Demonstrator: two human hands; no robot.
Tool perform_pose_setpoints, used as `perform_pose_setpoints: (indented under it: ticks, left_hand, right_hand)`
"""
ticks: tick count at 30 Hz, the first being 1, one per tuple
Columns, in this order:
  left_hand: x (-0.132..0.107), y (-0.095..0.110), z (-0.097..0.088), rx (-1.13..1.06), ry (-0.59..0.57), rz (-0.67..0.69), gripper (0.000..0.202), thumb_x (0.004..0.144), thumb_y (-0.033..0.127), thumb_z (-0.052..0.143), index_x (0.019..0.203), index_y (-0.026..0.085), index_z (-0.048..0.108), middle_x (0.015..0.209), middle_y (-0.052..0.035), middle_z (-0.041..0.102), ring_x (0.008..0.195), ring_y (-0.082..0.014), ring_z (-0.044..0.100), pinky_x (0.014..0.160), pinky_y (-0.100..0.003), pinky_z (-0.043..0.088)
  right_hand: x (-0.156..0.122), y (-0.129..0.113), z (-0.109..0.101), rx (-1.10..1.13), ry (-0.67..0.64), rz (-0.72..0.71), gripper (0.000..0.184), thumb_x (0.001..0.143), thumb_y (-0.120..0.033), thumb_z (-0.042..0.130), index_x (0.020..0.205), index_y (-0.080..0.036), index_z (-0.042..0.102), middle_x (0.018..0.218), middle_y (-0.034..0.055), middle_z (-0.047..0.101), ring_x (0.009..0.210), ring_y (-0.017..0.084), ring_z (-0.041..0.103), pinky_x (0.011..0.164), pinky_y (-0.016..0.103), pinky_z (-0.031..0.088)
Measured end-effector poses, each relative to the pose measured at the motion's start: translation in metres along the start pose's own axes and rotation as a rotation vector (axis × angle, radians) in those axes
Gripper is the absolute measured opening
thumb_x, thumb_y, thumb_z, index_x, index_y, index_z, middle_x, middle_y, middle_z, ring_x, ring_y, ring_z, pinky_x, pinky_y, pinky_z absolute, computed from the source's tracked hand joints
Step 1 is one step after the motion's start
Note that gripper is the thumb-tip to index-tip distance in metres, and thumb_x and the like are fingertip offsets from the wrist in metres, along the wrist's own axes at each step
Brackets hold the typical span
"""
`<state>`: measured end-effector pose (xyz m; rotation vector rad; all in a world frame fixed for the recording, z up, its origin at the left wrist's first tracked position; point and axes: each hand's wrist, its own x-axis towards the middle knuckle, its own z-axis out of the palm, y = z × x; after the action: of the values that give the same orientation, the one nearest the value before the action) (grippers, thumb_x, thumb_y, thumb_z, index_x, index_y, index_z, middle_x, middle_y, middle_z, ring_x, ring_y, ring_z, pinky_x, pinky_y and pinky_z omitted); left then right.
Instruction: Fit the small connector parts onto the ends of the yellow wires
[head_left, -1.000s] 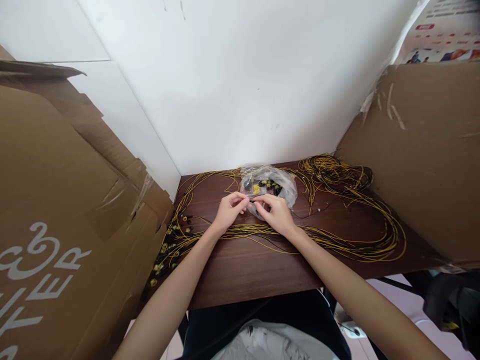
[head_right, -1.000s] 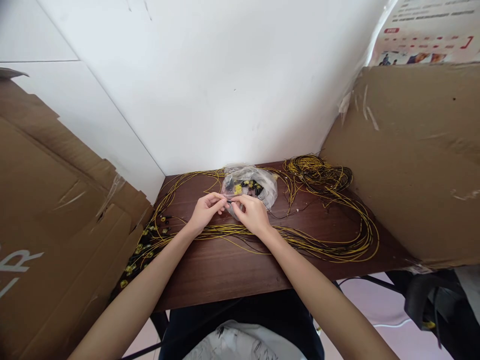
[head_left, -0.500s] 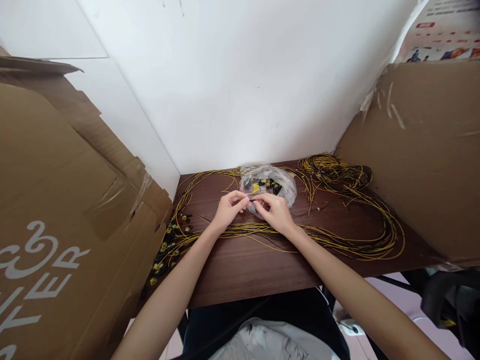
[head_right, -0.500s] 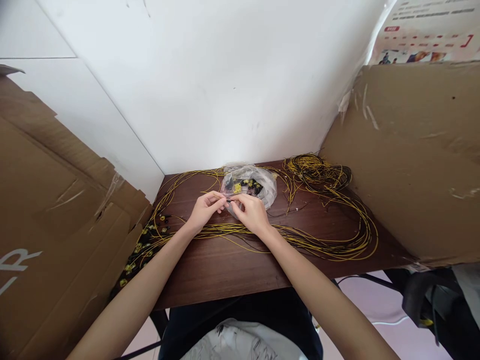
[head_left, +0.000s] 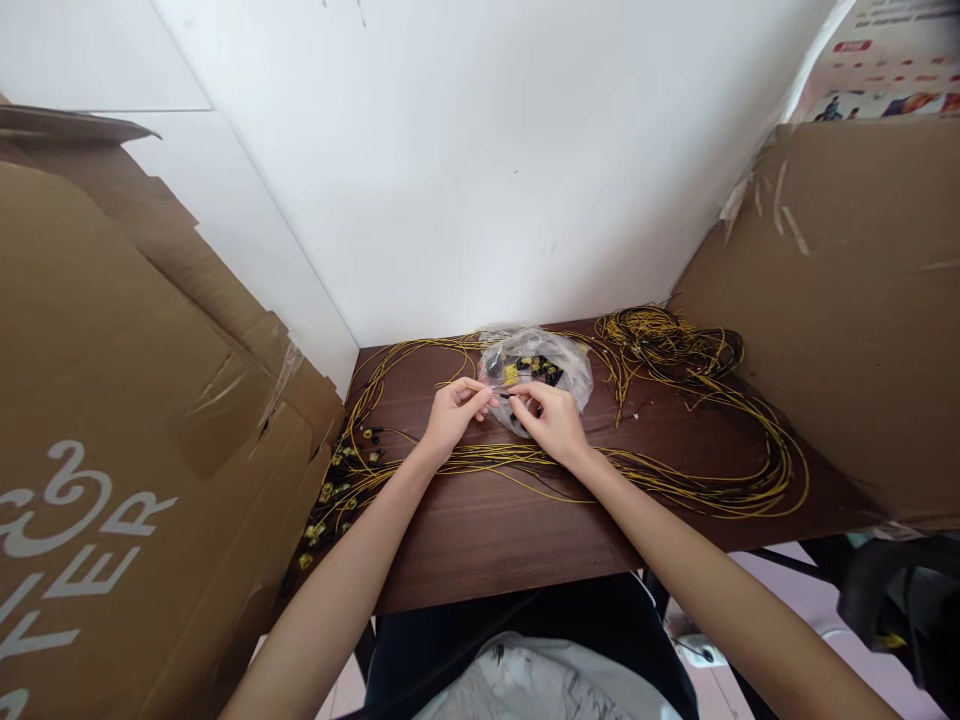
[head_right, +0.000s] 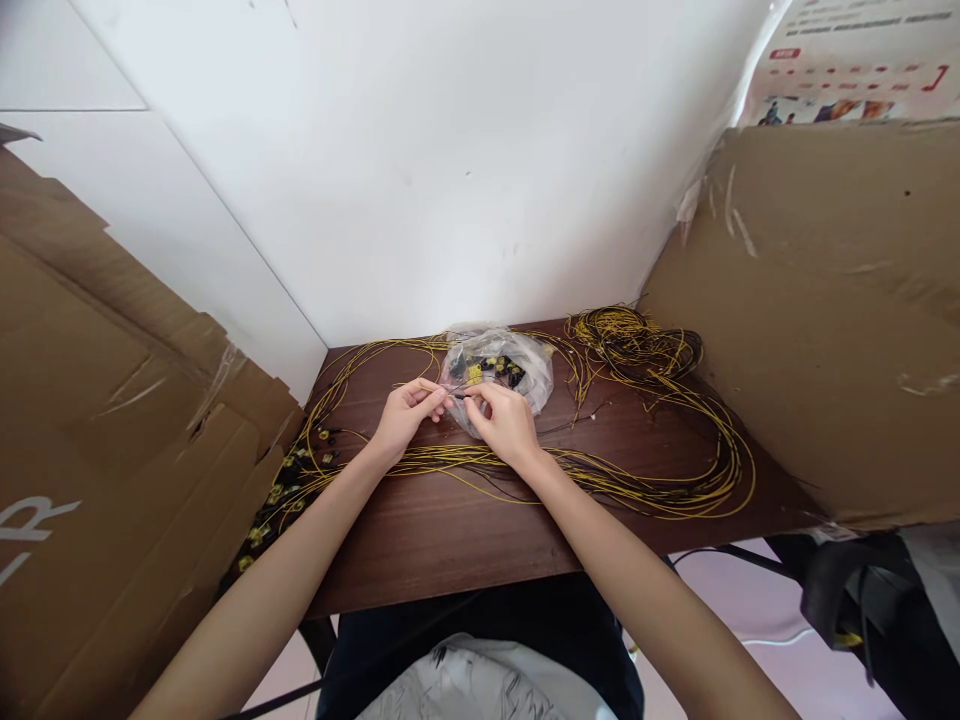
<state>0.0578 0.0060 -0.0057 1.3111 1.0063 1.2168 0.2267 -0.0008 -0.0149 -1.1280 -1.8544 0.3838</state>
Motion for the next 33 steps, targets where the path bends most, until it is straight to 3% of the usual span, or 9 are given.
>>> perform_pose_setpoints:
  ticks: [6, 17, 24, 30, 33]
  left_hand:
    - [0.000, -0.002, 0.001, 0.081, -0.059, 0.002, 0.025, 0.069, 0.037, 0.069, 0.074, 0.013, 0.061, 0.067, -0.0034, 0.066, 0.059, -0.0104, 0.055, 0.054, -0.021, 0.043]
    - [0.000, -0.001, 0.001, 0.036, 0.019, 0.021, 0.027, 0.070, 0.039, 0.068, 0.071, 0.013, 0.060, 0.068, -0.0032, 0.066, 0.054, -0.0081, 0.051, 0.053, -0.022, 0.043]
    - [-0.001, -0.002, 0.002, 0.122, -0.040, 0.013, 0.027, 0.064, 0.036, 0.074, 0.077, 0.013, 0.066, 0.069, -0.0036, 0.067, 0.059, -0.0106, 0.055, 0.052, -0.021, 0.041]
    - [-0.001, 0.002, 0.002, 0.017, 0.050, -0.011, 0.027, 0.065, 0.036, 0.072, 0.076, 0.013, 0.064, 0.069, -0.0047, 0.068, 0.055, -0.0087, 0.052, 0.054, -0.022, 0.042]
    - [0.000, 0.003, 0.000, -0.030, 0.096, -0.016, 0.025, 0.066, 0.034, 0.072, 0.077, 0.012, 0.064, 0.069, -0.0043, 0.068, 0.054, -0.0074, 0.050, 0.054, -0.021, 0.042]
  right_hand:
    - [-0.001, -0.001, -0.001, 0.014, -0.065, -0.051, 0.019, 0.084, -0.024, 0.051, 0.093, -0.018, 0.067, 0.082, 0.0032, 0.069, 0.061, 0.013, 0.055, 0.057, 0.024, 0.042]
    - [0.000, -0.001, -0.001, -0.002, -0.004, -0.012, 0.019, 0.084, -0.024, 0.051, 0.092, -0.018, 0.067, 0.080, 0.0031, 0.068, 0.057, 0.013, 0.053, 0.057, 0.024, 0.041]
    - [0.000, -0.002, -0.001, 0.015, -0.076, -0.083, 0.020, 0.086, -0.027, 0.050, 0.093, -0.019, 0.067, 0.081, 0.0036, 0.067, 0.063, 0.014, 0.057, 0.061, 0.025, 0.042]
    - [0.006, 0.001, -0.010, 0.081, 0.103, -0.108, 0.025, 0.092, -0.025, 0.039, 0.095, -0.018, 0.064, 0.089, 0.0065, 0.066, 0.088, 0.019, 0.059, 0.080, 0.032, 0.044]
    - [0.009, 0.003, -0.016, 0.093, 0.190, -0.046, 0.025, 0.092, -0.025, 0.039, 0.093, -0.019, 0.063, 0.090, 0.0064, 0.066, 0.088, 0.019, 0.059, 0.080, 0.033, 0.045]
